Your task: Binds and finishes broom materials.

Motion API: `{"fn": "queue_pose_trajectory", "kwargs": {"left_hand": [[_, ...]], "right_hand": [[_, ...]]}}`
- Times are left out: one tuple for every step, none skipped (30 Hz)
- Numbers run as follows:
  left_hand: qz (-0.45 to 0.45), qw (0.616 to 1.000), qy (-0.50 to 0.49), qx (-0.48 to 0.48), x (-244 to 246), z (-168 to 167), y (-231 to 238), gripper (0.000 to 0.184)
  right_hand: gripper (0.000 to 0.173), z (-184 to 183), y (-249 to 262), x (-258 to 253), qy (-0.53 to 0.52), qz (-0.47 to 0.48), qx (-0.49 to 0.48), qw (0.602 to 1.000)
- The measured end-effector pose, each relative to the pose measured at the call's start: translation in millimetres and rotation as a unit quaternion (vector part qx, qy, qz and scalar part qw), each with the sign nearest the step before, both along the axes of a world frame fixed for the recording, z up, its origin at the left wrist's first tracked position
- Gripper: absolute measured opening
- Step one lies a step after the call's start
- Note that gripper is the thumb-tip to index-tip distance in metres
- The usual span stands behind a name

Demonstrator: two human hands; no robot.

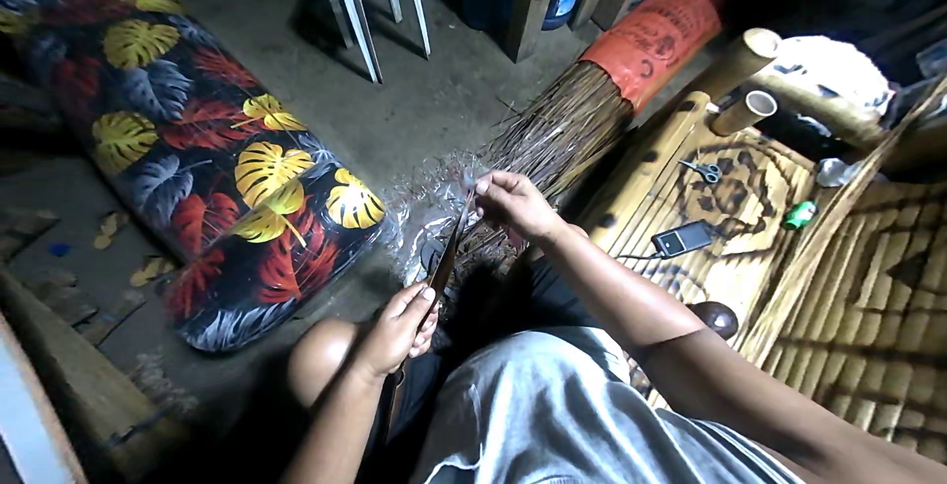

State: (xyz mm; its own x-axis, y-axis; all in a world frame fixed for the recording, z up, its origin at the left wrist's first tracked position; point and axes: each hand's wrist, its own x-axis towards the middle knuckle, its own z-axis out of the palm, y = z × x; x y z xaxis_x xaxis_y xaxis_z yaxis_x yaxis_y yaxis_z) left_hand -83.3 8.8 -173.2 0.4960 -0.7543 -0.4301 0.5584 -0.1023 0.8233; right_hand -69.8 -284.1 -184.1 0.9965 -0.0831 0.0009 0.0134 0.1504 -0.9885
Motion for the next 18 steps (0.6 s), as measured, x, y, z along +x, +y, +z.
{"fn": "queue_pose_trajectory", "kwargs": {"left_hand": [[-0.001, 1.0, 0.002, -0.001, 0, 0, 0, 0.03], [-0.001, 1.0, 0.004, 0.0, -1, 0, 1, 0.031], [-0.001, 1.0, 0.006, -0.001, -1, 0, 1, 0.032], [0.001, 1.0, 0.007, -0.003, 0, 0, 2, 0.033], [0.001, 1.0, 0.009, -0.006, 0, -1, 2, 0.034], [0.001, 1.0, 0.01, -0.007, 0, -1, 2, 0.035], [0.002, 1.0, 0.011, -0.008, 0, -1, 2, 0.035], [0.004, 1.0, 0.01, -0.008, 0, -1, 1, 0.035], [0.006, 1.0, 0.007, -0.006, 0, -1, 0, 0.035], [0.007, 1.0, 0.005, -0.004, 0, -1, -1, 0.035], [0.006, 1.0, 0.004, -0.003, 0, -2, 0, 0.035], [0.004, 1.0, 0.004, -0.002, 0, -3, 0, 0.035], [0.001, 1.0, 0.004, -0.003, 0, -3, 1, 0.034], [-0.002, 1.0, 0.006, -0.005, 1, -3, 1, 0.034], [-0.003, 1.0, 0.007, -0.009, 1, -3, 1, 0.034], [-0.002, 1.0, 0.011, -0.01, 1, -3, 2, 0.035], [-0.001, 1.0, 0.013, -0.01, 0, -3, 3, 0.034], [0.002, 1.0, 0.012, -0.01, 0, -3, 3, 0.034]], "right_hand": [[0.023, 1, -3, 3, 0.008, -0.026, 0.009, 1.0], [0.024, 3, -7, 5, 0.016, -0.04, 0.018, 0.999], [0.027, 5, -11, 7, 0.02, -0.041, 0.025, 0.999], [0.028, 7, -13, 6, 0.023, -0.027, 0.022, 0.999], [0.029, 9, -11, 4, 0.026, -0.003, 0.012, 1.0], [0.029, 10, -6, -1, 0.033, 0.029, 0.007, 0.999], [0.029, 12, 2, -7, 0.045, 0.063, 0.005, 0.997], [0.027, 13, 11, -15, 0.06, 0.098, 0.011, 0.993], [0.025, 12, 21, -22, 0.076, 0.13, 0.022, 0.988], [0.025, 9, 30, -27, 0.089, 0.163, 0.047, 0.981], [0.025, 6, 38, -31, 0.1, 0.191, 0.077, 0.974], [0.025, 3, 43, -34, 0.11, 0.209, 0.103, 0.966], [0.025, 0, 47, -36, 0.114, 0.217, 0.127, 0.961], [0.025, -2, 48, -37, 0.114, 0.219, 0.141, 0.959], [0.025, -4, 48, -37, 0.11, 0.211, 0.149, 0.96], [0.025, -5, 47, -36, 0.106, 0.194, 0.149, 0.964], [0.025, -6, 45, -34, 0.104, 0.173, 0.144, 0.969], [0.026, -6, 42, -32, 0.102, 0.155, 0.139, 0.973]]}}
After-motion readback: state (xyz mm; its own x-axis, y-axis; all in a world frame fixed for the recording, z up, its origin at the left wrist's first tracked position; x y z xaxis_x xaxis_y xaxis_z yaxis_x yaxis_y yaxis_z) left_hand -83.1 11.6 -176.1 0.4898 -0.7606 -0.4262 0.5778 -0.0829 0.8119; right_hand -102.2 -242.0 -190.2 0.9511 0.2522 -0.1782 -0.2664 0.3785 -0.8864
